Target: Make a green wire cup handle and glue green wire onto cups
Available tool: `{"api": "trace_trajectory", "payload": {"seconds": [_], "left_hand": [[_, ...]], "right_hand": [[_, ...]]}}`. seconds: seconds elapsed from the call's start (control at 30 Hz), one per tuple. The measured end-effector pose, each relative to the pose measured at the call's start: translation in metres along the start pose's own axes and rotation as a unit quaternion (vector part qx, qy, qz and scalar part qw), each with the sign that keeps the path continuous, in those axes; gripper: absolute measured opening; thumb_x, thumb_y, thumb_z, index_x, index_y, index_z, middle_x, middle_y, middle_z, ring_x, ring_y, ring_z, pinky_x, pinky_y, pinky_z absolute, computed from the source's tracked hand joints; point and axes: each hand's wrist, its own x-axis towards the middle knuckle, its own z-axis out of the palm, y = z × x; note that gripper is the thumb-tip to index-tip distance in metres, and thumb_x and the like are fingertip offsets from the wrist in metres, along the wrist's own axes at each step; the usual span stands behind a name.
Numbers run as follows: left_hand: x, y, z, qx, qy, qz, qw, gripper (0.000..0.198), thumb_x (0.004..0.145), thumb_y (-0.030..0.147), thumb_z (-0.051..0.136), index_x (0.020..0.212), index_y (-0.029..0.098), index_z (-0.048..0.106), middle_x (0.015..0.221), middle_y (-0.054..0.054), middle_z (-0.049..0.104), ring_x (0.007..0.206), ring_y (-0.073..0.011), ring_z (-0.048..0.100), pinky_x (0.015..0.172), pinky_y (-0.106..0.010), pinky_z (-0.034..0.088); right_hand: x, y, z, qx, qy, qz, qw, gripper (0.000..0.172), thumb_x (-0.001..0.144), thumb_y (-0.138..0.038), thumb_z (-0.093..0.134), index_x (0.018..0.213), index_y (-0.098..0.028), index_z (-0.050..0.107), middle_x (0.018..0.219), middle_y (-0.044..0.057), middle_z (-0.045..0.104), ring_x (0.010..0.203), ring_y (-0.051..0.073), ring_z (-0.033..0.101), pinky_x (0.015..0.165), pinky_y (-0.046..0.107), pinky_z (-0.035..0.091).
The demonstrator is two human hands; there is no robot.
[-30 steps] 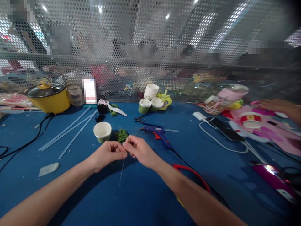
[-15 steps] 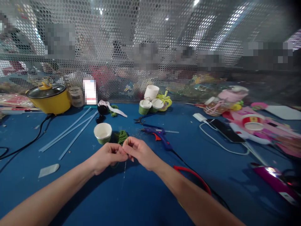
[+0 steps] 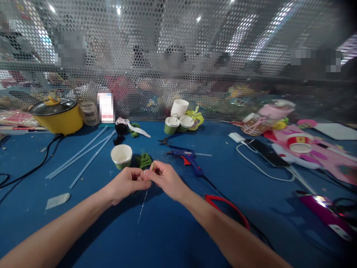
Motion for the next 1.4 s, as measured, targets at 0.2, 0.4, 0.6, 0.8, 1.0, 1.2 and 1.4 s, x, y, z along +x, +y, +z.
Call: {"api": "trace_trajectory", "payload": {"seconds": [0.2, 0.4, 0.6, 0.8, 1.0, 1.2, 1.4], "left_hand": [[0.0, 0.001, 0.001, -0.04, -0.012, -0.009, 0.999, 0.026, 0.06, 0.032, 0.068, 0.058, 0.013, 0.05, 0.045, 0.009, 0.032, 0.042, -0.003, 0.022, 0.042, -0.023, 0.012], [-0.001, 0.002, -0.003, -0.047, -0.032, -0.018, 0.998, 0.025, 0.061, 0.032, 0.068, 0.061, 0.013, 0.052, 0.048, 0.008, 0.034, 0.043, -0.003, 0.022, 0.042, -0.023, 0.011], [-0.001, 0.004, -0.008, 0.001, -0.036, -0.014, 0.999, 0.027, 0.065, 0.036, 0.063, 0.061, 0.014, 0.049, 0.049, 0.008, 0.034, 0.044, -0.0041, 0.025, 0.043, -0.022, 0.014], [-0.002, 0.007, -0.005, 0.047, -0.01, 0.002, 0.999, 0.027, 0.067, 0.035, 0.06, 0.057, 0.015, 0.045, 0.049, 0.008, 0.032, 0.046, -0.0049, 0.022, 0.045, -0.023, 0.014], [-0.002, 0.001, -0.002, 0.083, 0.028, 0.024, 0.996, 0.023, 0.065, 0.031, 0.06, 0.059, 0.014, 0.046, 0.049, 0.008, 0.031, 0.048, -0.0054, 0.022, 0.046, -0.022, 0.015], [-0.002, 0.001, 0.0, 0.027, 0.019, 0.001, 0.999, 0.022, 0.062, 0.031, 0.064, 0.061, 0.013, 0.05, 0.05, 0.007, 0.037, 0.047, -0.0046, 0.024, 0.045, -0.022, 0.015], [-0.002, 0.002, 0.0, -0.021, 0.004, -0.016, 1.0, 0.024, 0.059, 0.03, 0.067, 0.061, 0.013, 0.051, 0.047, 0.008, 0.036, 0.044, -0.0038, 0.022, 0.044, -0.022, 0.013]], "right_hand": [[-0.001, -0.002, -0.001, 0.073, -0.045, 0.009, 0.996, 0.03, 0.073, -0.043, 0.057, 0.066, -0.017, 0.045, 0.055, -0.006, 0.041, 0.047, 0.006, 0.037, 0.043, 0.02, 0.03], [0.0, -0.002, -0.002, 0.111, -0.07, 0.019, 0.991, 0.031, 0.072, -0.044, 0.057, 0.064, -0.016, 0.045, 0.055, -0.005, 0.041, 0.047, 0.006, 0.039, 0.044, 0.02, 0.032], [0.001, 0.004, -0.002, 0.078, -0.057, 0.025, 0.995, 0.03, 0.075, -0.043, 0.053, 0.065, -0.017, 0.043, 0.048, -0.007, 0.039, 0.042, 0.005, 0.035, 0.041, 0.02, 0.027], [-0.001, -0.002, -0.002, -0.028, -0.009, -0.007, 1.0, 0.029, 0.076, -0.039, 0.052, 0.061, -0.017, 0.041, 0.051, -0.006, 0.036, 0.047, 0.006, 0.032, 0.043, 0.02, 0.025], [-0.003, -0.01, 0.0, -0.075, 0.033, -0.027, 0.996, 0.029, 0.075, -0.035, 0.054, 0.057, -0.017, 0.04, 0.052, -0.006, 0.037, 0.05, 0.007, 0.031, 0.046, 0.021, 0.026], [-0.003, -0.011, -0.001, 0.011, -0.023, -0.007, 1.0, 0.027, 0.074, -0.04, 0.054, 0.064, -0.017, 0.044, 0.057, -0.004, 0.041, 0.05, 0.007, 0.036, 0.045, 0.021, 0.03], [-0.002, -0.009, -0.004, 0.058, -0.075, 0.016, 0.995, 0.027, 0.076, -0.042, 0.052, 0.067, -0.017, 0.045, 0.052, -0.006, 0.041, 0.044, 0.006, 0.036, 0.042, 0.02, 0.029]]}}
